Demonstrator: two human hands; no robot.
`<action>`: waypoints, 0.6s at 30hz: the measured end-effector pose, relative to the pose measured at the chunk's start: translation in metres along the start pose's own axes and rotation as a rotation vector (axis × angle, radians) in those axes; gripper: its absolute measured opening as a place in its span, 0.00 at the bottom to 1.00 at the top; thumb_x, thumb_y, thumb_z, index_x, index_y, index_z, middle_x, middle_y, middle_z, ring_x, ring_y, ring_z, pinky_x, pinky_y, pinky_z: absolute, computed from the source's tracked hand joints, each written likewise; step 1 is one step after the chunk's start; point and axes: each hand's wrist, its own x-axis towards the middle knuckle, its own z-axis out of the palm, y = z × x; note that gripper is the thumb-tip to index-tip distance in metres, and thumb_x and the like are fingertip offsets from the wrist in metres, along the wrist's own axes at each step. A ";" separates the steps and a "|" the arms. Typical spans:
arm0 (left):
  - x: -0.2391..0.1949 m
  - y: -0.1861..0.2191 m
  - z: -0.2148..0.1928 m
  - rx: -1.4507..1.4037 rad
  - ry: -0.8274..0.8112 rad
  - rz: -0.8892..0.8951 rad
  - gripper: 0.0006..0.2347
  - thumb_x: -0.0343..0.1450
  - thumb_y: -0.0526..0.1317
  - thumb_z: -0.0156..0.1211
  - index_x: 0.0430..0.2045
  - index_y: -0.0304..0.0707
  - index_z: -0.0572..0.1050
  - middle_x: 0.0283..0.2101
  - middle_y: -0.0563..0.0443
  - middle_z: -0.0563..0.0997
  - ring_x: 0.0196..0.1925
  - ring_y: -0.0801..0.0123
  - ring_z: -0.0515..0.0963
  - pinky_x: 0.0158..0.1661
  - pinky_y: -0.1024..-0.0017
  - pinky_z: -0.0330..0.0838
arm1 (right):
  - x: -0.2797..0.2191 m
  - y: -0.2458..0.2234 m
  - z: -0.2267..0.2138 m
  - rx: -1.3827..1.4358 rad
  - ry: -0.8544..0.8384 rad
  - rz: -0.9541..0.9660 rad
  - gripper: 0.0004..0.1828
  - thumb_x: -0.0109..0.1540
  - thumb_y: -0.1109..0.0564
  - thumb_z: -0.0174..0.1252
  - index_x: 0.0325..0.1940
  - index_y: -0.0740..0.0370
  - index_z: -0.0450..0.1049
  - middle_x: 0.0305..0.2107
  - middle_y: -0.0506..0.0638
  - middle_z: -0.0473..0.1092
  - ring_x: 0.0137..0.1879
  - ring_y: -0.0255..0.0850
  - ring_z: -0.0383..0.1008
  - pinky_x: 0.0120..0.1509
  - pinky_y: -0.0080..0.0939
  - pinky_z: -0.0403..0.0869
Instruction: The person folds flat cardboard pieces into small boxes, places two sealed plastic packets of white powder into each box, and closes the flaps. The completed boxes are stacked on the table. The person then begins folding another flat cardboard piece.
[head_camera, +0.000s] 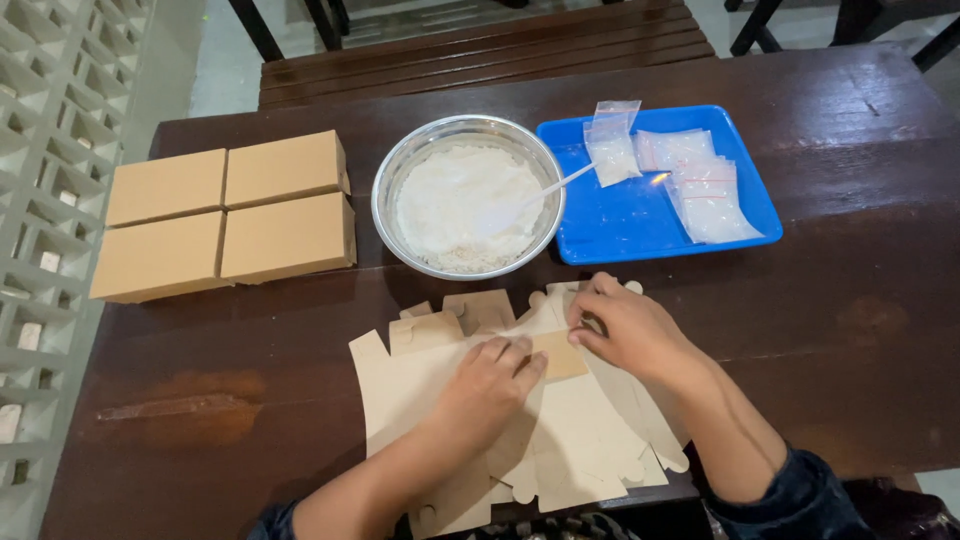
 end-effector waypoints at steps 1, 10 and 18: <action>0.001 0.000 0.002 0.000 -0.001 -0.003 0.14 0.62 0.32 0.50 0.42 0.35 0.70 0.46 0.39 0.70 0.43 0.54 0.68 0.43 0.62 0.64 | 0.000 0.002 0.000 0.000 -0.003 -0.002 0.05 0.56 0.49 0.54 0.32 0.48 0.68 0.38 0.39 0.61 0.29 0.37 0.67 0.32 0.40 0.65; 0.012 0.016 0.000 -0.063 0.131 0.042 0.09 0.63 0.29 0.50 0.34 0.24 0.72 0.40 0.36 0.74 0.45 0.50 0.71 0.46 0.59 0.66 | -0.011 -0.005 -0.025 -0.034 -0.088 0.142 0.04 0.56 0.51 0.52 0.26 0.48 0.69 0.33 0.36 0.65 0.29 0.33 0.67 0.33 0.34 0.62; 0.004 0.023 0.012 0.139 0.191 0.013 0.11 0.65 0.36 0.51 0.37 0.29 0.74 0.36 0.32 0.75 0.39 0.48 0.73 0.40 0.60 0.68 | -0.004 -0.011 -0.011 -0.134 0.023 0.157 0.10 0.56 0.43 0.51 0.25 0.47 0.67 0.30 0.35 0.68 0.32 0.35 0.68 0.33 0.38 0.63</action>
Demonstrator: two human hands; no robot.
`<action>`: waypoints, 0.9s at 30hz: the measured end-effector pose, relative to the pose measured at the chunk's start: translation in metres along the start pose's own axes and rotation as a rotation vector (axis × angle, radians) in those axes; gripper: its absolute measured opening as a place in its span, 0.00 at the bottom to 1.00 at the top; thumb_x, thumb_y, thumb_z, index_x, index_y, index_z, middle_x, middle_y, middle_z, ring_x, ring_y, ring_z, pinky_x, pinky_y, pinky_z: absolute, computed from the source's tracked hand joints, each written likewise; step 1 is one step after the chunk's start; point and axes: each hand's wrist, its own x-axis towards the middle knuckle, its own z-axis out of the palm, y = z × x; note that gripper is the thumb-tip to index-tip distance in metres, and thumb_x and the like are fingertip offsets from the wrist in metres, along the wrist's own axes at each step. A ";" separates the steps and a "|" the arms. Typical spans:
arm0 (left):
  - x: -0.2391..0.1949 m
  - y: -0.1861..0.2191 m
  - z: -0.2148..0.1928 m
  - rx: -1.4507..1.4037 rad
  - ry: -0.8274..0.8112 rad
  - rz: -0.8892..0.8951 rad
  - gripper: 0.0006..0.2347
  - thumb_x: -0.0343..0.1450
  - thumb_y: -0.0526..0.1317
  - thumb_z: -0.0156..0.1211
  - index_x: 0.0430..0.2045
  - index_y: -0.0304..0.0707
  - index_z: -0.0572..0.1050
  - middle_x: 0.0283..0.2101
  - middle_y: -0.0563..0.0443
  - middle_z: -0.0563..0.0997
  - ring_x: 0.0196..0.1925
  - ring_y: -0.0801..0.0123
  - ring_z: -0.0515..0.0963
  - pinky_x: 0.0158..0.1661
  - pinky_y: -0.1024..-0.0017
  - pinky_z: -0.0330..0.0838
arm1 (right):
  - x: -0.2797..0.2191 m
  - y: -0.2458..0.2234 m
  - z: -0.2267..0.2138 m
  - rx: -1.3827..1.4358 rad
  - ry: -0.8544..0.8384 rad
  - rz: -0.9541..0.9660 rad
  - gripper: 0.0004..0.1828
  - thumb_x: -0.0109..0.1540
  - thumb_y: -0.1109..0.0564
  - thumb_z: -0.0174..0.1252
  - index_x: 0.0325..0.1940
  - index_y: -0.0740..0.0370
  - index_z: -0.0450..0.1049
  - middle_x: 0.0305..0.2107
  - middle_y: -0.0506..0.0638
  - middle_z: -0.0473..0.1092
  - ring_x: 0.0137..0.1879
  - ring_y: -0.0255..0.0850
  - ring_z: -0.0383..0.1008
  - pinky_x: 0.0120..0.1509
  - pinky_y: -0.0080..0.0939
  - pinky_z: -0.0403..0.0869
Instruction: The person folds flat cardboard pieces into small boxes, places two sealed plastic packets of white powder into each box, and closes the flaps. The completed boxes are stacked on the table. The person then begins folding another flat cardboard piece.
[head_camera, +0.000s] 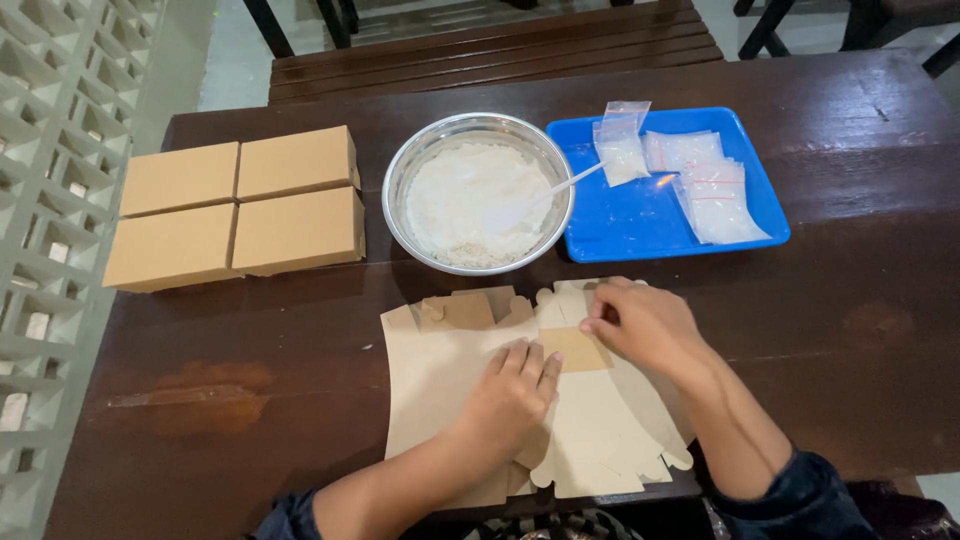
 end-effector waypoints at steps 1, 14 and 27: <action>-0.002 0.001 0.003 -0.002 0.001 0.000 0.11 0.65 0.36 0.51 0.37 0.29 0.74 0.36 0.32 0.75 0.39 0.48 0.73 0.40 0.60 0.68 | 0.001 -0.003 0.003 -0.001 0.000 0.002 0.10 0.56 0.43 0.51 0.25 0.47 0.67 0.30 0.35 0.68 0.32 0.35 0.68 0.33 0.38 0.63; -0.001 -0.001 -0.001 -0.006 0.043 0.005 0.09 0.60 0.32 0.48 0.29 0.28 0.71 0.37 0.30 0.74 0.39 0.46 0.74 0.41 0.59 0.69 | 0.006 -0.031 0.002 0.006 -0.047 0.064 0.20 0.55 0.37 0.54 0.18 0.49 0.61 0.20 0.36 0.65 0.27 0.33 0.63 0.29 0.36 0.58; 0.018 -0.033 -0.004 -0.151 0.077 -0.052 0.05 0.69 0.38 0.46 0.29 0.40 0.71 0.26 0.52 0.71 0.32 0.66 0.71 0.32 0.73 0.63 | -0.006 -0.027 -0.018 -0.047 -0.011 0.058 0.07 0.53 0.49 0.57 0.26 0.52 0.72 0.23 0.48 0.73 0.36 0.49 0.75 0.36 0.43 0.71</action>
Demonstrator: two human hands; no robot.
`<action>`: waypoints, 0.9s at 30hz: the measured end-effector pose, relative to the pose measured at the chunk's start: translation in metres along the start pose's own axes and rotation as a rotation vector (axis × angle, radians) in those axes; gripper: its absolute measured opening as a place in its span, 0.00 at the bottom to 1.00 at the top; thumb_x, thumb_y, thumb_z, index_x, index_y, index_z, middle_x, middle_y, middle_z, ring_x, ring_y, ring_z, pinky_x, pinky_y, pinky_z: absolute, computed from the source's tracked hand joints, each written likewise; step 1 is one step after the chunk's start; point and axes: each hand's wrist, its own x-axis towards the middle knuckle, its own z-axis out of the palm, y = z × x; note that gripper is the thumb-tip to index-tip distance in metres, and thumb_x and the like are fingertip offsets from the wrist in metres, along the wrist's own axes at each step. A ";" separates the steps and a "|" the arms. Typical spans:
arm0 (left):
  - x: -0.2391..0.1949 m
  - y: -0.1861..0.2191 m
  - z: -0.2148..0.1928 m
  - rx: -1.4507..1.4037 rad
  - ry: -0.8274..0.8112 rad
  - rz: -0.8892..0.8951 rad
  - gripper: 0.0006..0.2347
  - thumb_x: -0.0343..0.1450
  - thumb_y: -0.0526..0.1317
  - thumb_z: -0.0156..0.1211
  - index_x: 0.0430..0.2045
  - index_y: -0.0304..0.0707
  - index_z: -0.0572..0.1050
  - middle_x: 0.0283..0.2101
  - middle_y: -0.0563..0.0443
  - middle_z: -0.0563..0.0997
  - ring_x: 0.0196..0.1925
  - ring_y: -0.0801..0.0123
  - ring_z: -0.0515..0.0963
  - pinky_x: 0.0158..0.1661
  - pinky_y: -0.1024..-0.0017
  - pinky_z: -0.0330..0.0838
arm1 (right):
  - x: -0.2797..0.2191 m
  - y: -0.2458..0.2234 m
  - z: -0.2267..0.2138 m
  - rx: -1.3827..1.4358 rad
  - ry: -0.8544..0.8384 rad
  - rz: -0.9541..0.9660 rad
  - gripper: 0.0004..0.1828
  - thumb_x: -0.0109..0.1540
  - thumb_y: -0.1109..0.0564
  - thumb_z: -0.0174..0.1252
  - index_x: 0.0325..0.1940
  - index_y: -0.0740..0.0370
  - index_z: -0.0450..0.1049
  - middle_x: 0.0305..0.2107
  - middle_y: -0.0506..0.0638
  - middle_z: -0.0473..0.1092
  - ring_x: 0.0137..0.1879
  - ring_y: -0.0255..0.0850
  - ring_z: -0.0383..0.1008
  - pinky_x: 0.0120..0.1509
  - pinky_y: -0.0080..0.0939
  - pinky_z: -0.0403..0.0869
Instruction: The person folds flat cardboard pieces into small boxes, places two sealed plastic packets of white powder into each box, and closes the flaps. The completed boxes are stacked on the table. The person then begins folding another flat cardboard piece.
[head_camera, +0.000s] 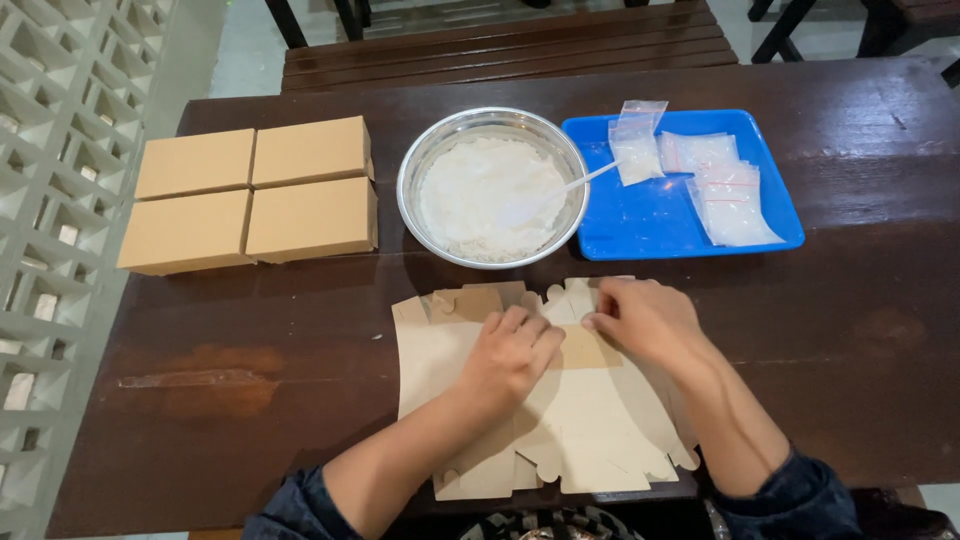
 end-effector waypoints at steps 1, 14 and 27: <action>0.000 0.000 0.003 0.000 0.000 0.000 0.05 0.69 0.38 0.46 0.29 0.40 0.71 0.26 0.52 0.71 0.32 0.66 0.71 0.32 0.73 0.63 | 0.001 -0.003 0.002 0.000 0.000 0.000 0.07 0.53 0.49 0.57 0.26 0.52 0.72 0.23 0.48 0.73 0.36 0.49 0.75 0.36 0.43 0.71; -0.002 -0.003 0.007 0.176 -0.088 -0.169 0.26 0.51 0.47 0.68 0.41 0.42 0.66 0.36 0.46 0.71 0.44 0.54 0.68 0.39 0.65 0.62 | 0.016 -0.002 0.025 0.108 -0.008 -0.141 0.11 0.52 0.45 0.57 0.27 0.53 0.69 0.24 0.50 0.70 0.38 0.51 0.73 0.40 0.46 0.70; -0.030 0.029 0.024 0.275 0.048 0.007 0.05 0.58 0.25 0.48 0.19 0.26 0.73 0.30 0.34 0.74 0.31 0.52 0.71 0.31 0.65 0.67 | 0.031 0.004 0.032 0.161 -0.023 -0.120 0.19 0.50 0.39 0.59 0.18 0.50 0.63 0.16 0.39 0.68 0.26 0.36 0.66 0.29 0.38 0.57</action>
